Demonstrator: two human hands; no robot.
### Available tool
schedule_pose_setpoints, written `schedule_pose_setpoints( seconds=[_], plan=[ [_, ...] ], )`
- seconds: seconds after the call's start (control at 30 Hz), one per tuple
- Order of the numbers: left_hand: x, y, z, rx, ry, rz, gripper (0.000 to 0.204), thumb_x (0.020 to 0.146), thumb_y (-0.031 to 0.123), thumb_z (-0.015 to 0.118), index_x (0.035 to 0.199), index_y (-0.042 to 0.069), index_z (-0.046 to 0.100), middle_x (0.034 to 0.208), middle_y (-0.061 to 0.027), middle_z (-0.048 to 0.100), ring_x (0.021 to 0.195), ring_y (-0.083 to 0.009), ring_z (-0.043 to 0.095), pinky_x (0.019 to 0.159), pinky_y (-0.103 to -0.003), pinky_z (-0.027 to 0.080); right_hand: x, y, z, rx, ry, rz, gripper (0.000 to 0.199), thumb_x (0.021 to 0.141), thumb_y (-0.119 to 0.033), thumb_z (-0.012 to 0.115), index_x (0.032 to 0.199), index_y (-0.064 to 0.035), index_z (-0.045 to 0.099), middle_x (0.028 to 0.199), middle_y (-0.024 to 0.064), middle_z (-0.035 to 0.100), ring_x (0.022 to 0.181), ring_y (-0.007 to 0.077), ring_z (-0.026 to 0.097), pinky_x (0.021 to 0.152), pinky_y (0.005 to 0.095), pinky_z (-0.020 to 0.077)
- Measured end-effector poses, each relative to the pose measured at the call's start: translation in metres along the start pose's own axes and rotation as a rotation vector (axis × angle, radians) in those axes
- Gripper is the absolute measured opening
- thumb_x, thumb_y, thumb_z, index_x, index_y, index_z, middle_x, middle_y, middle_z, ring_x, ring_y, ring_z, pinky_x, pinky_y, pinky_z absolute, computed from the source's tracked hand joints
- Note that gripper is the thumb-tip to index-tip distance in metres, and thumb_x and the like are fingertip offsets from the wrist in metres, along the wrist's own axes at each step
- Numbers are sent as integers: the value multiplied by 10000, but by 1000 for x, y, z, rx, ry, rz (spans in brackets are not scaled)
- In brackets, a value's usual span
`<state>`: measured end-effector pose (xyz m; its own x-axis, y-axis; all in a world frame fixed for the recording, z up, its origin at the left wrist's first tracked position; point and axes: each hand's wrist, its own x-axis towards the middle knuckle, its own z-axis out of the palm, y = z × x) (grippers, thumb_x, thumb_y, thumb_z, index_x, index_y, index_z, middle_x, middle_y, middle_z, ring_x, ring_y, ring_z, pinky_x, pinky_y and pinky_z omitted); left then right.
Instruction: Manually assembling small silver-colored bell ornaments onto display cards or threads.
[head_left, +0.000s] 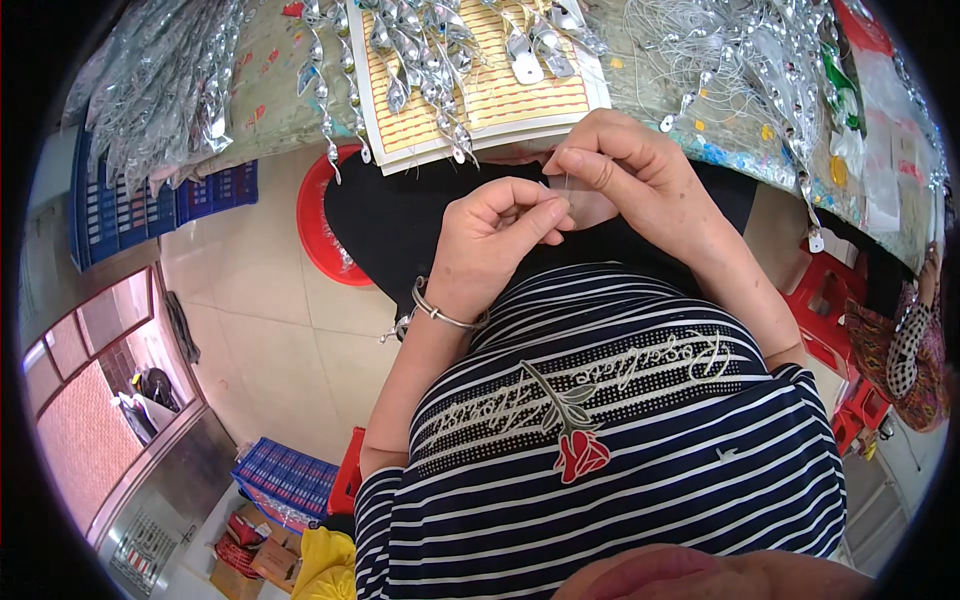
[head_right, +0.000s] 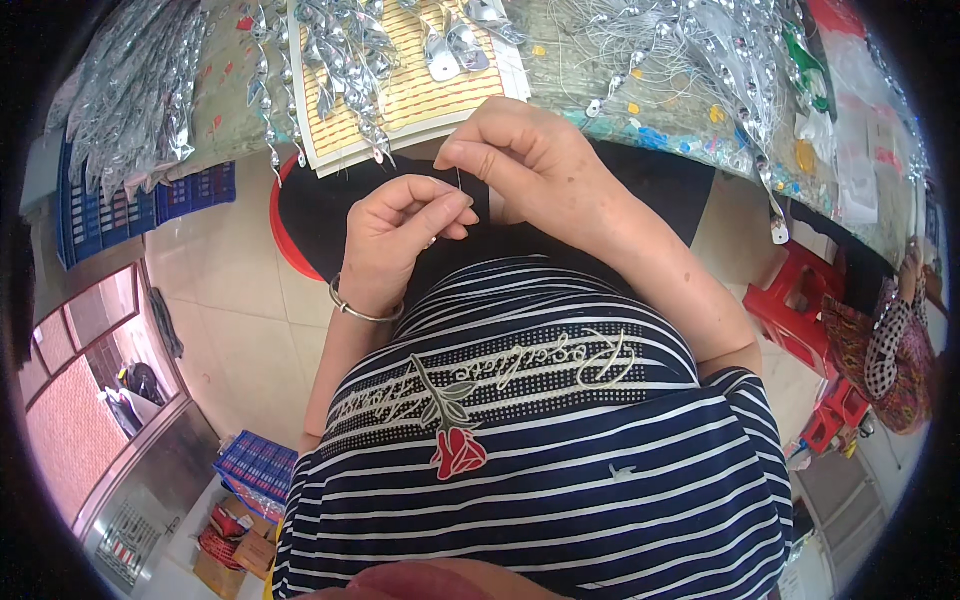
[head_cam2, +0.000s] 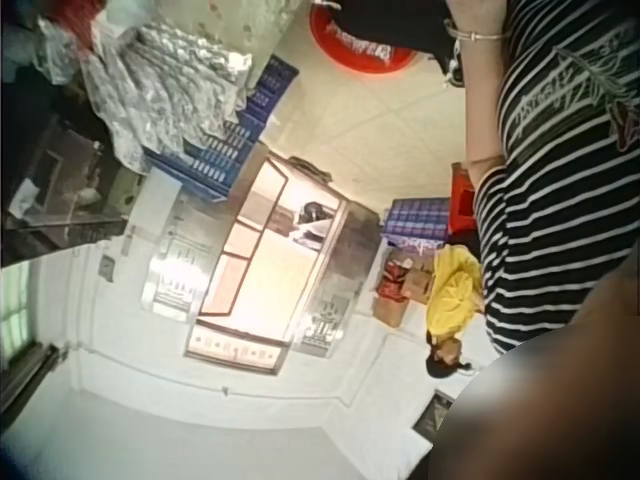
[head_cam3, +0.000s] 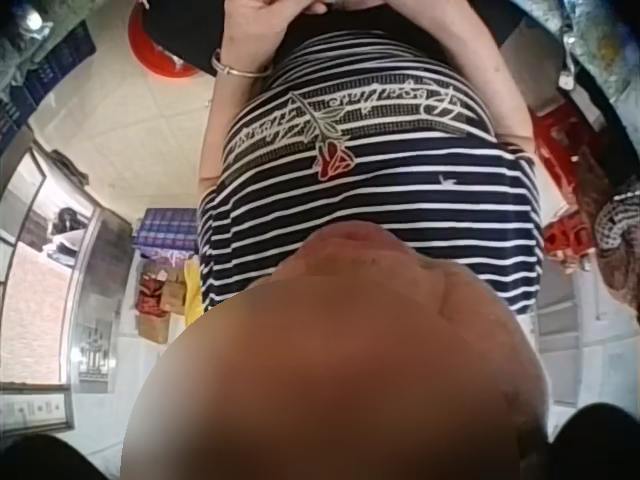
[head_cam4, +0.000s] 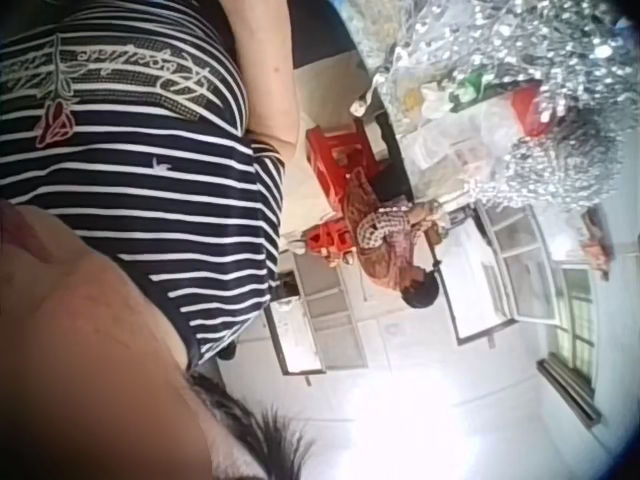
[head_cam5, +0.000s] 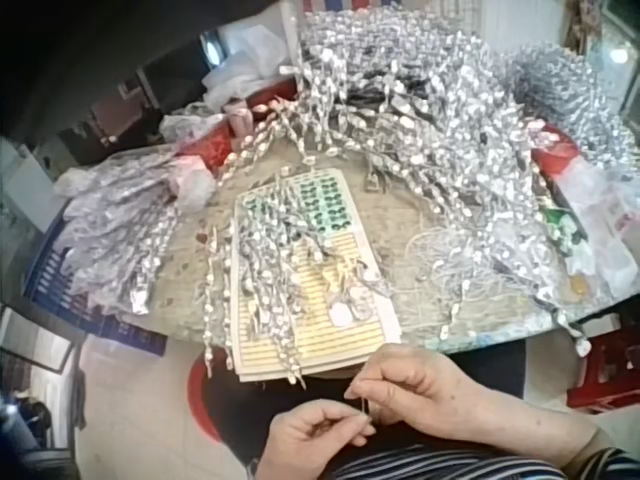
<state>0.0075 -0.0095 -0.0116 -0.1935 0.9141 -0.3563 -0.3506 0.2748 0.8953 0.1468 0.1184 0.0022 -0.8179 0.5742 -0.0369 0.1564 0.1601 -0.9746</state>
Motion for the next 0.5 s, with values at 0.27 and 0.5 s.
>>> schedule_pose_setpoints(
  seconds=[0.27,0.5],
  plan=[
    [1,-8,-1,50,-7,24,94,861,70,632,905,-12,621,798,-66,664,703,-79,610,646,-194,497,2,-6,-3,-271,-44,-254,69,790,-106,681,834,-56,698,739,28,605,734,155,583,729,261,443],
    [0,-8,-2,164,-28,37,95,863,67,626,917,-10,621,814,-70,667,716,-78,613,650,-196,498,6,1,0,-343,-15,-381,61,747,-100,704,748,-41,686,659,59,585,592,175,583,526,291,455]
  ],
)
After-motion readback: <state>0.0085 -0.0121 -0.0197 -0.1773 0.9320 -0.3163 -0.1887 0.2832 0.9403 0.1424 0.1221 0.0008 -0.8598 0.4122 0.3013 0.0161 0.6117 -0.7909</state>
